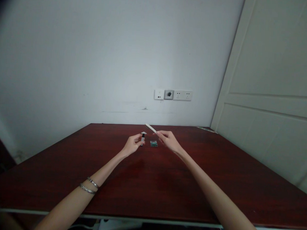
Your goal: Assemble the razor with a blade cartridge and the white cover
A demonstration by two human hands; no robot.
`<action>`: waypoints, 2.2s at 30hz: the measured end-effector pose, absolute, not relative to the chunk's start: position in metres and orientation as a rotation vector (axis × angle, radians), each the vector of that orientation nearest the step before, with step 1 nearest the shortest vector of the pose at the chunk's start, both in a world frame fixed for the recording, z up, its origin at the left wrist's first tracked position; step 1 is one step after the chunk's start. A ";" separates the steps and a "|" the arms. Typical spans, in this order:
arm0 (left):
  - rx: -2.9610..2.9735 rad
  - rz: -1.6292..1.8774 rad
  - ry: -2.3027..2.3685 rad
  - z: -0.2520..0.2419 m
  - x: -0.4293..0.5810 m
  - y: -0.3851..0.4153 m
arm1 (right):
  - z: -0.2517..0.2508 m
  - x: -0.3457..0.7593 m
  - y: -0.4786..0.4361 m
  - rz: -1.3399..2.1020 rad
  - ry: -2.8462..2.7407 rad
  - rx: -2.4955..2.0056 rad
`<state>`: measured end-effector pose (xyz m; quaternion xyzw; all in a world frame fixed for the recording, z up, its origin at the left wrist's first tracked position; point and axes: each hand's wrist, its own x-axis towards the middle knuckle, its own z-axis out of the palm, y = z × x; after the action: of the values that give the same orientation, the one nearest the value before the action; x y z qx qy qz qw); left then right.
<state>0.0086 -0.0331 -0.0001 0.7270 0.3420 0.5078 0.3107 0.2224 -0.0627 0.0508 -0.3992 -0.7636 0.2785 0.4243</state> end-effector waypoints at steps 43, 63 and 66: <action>2.139 1.374 1.039 -0.004 0.000 -0.028 | 0.088 0.222 -0.070 0.415 -2.273 -1.067; 2.014 1.370 0.978 -0.006 0.000 -0.024 | 0.082 0.234 -0.061 0.618 -2.227 -1.088; 1.997 1.370 0.969 -0.006 0.001 -0.024 | 0.080 0.233 -0.063 0.562 -2.174 -1.070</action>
<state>0.0008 -0.0242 -0.0062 0.7385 0.3585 0.5067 0.2633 0.2333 -0.0625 0.0797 -0.4073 -0.8277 0.2139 0.3213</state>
